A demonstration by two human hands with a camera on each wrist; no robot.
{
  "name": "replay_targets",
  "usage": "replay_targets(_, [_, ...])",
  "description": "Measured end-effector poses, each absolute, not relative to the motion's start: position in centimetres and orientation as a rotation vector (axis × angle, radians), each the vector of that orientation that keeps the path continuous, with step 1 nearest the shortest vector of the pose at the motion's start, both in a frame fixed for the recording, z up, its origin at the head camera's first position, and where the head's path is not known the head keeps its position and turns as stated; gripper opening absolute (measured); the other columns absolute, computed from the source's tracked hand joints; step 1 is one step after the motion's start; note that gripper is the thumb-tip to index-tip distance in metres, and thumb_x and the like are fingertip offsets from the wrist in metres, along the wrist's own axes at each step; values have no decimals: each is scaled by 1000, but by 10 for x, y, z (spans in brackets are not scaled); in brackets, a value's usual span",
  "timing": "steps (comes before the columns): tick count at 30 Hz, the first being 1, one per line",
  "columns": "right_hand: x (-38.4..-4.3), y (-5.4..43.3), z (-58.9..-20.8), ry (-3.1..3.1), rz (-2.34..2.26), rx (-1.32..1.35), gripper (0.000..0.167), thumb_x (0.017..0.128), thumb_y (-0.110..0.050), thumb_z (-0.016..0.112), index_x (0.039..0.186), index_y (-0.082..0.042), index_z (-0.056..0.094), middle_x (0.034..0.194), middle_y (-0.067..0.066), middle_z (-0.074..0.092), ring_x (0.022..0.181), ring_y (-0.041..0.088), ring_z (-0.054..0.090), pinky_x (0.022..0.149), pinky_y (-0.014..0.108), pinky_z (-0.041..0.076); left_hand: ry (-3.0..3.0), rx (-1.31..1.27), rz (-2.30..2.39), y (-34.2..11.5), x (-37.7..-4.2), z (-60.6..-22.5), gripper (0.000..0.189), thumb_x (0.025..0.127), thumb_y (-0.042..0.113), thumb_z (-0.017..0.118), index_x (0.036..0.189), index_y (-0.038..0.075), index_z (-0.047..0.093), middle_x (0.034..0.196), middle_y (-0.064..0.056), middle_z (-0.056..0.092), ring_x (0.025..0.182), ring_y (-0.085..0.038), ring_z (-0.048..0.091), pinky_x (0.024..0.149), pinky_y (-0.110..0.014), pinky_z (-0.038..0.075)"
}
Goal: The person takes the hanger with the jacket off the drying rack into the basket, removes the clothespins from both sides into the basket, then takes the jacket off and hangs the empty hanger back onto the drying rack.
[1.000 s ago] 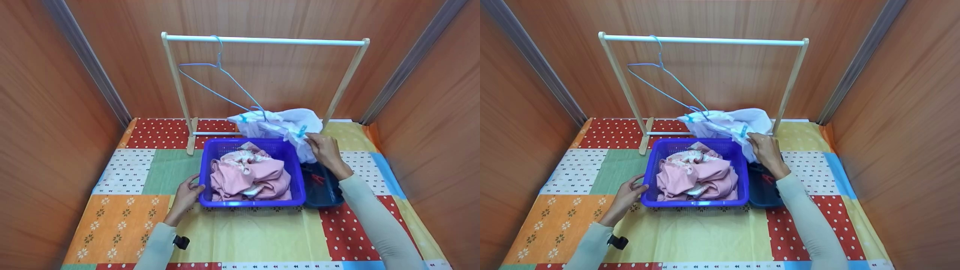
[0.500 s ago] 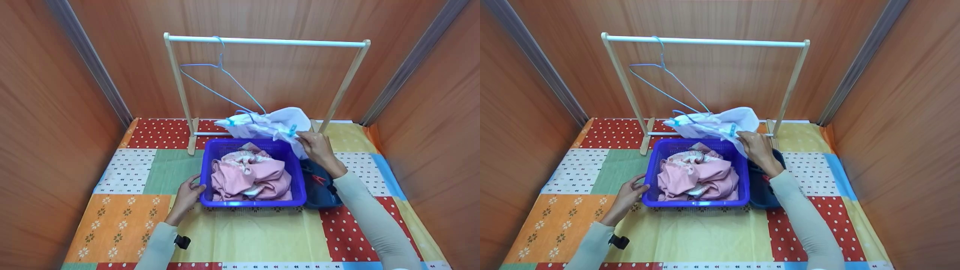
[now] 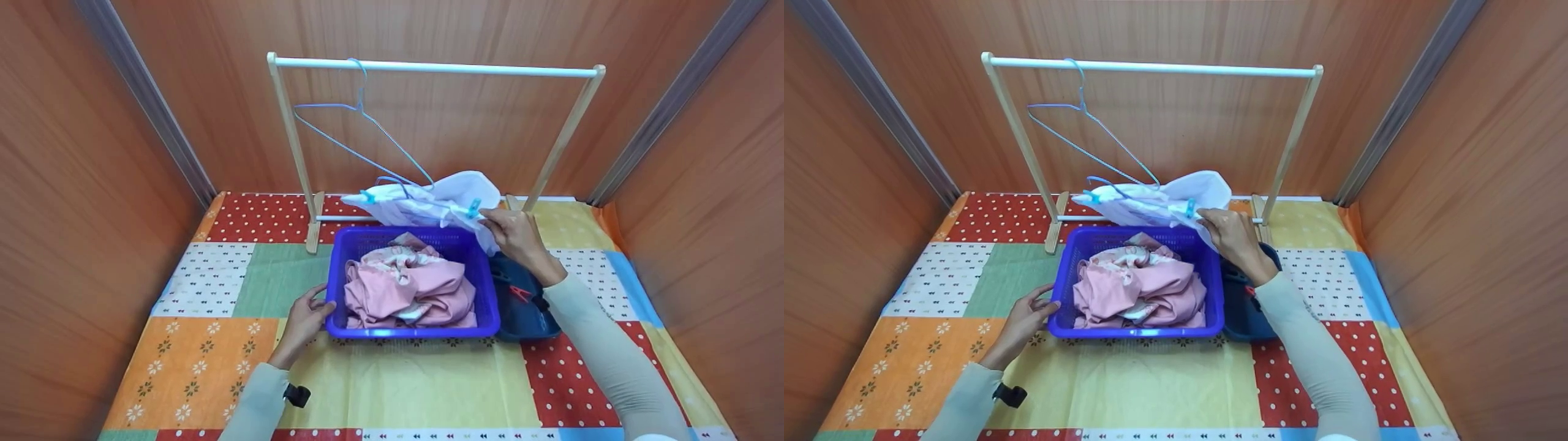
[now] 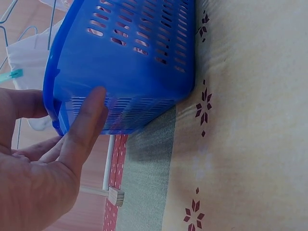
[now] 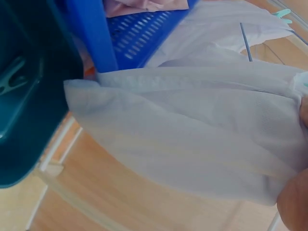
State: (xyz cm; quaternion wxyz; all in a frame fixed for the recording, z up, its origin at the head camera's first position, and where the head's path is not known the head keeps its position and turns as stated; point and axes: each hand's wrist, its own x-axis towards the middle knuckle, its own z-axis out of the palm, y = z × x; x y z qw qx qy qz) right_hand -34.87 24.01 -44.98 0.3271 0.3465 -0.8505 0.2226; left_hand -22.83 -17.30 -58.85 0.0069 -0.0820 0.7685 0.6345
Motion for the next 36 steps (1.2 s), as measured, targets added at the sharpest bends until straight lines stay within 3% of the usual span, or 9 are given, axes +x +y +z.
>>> replay_targets(8, [-347, 231, -447, -2167, 580, 966, 19, 88, -3, 70, 106, -2, 75, 93, 16, 76, 79, 31, 74, 67, 44, 60, 2413, -249, 1975, -173, -228, -587, 54, 95, 12, 63, 145, 5, 46, 116, -25, 69, 98, -33, 72, 74, -36, 61])
replay_targets(19, [-344, 222, -441, -2120, 571, 983, 19, 88, -4, 70, 106, -2, 76, 91, 16, 77, 79, 30, 74, 69, 45, 59, 2422, -266, 1952, -175, -229, -587, 54, 93, 14, 64, 145, 9, 47, 112, -21, 72, 92, -31, 74, 69, -37, 61])
replay_targets(28, [-343, 218, -437, -2094, 557, 989, 20, 87, -5, 70, 106, -2, 76, 92, 16, 76, 80, 30, 75, 72, 47, 53, 2422, -254, 1957, -174, -228, -588, 55, 94, 12, 63, 146, 5, 46, 117, -25, 69, 95, -35, 72, 68, -36, 61])
replay_targets(36, [-337, 211, -434, -2103, 569, 986, 21, 86, -6, 71, 107, -4, 76, 93, 15, 77, 80, 31, 74, 87, 65, 42, 2421, -251, 1972, -174, -229, -587, 57, 93, 11, 63, 146, 3, 45, 115, -27, 69, 93, -33, 73, 67, -35, 61])
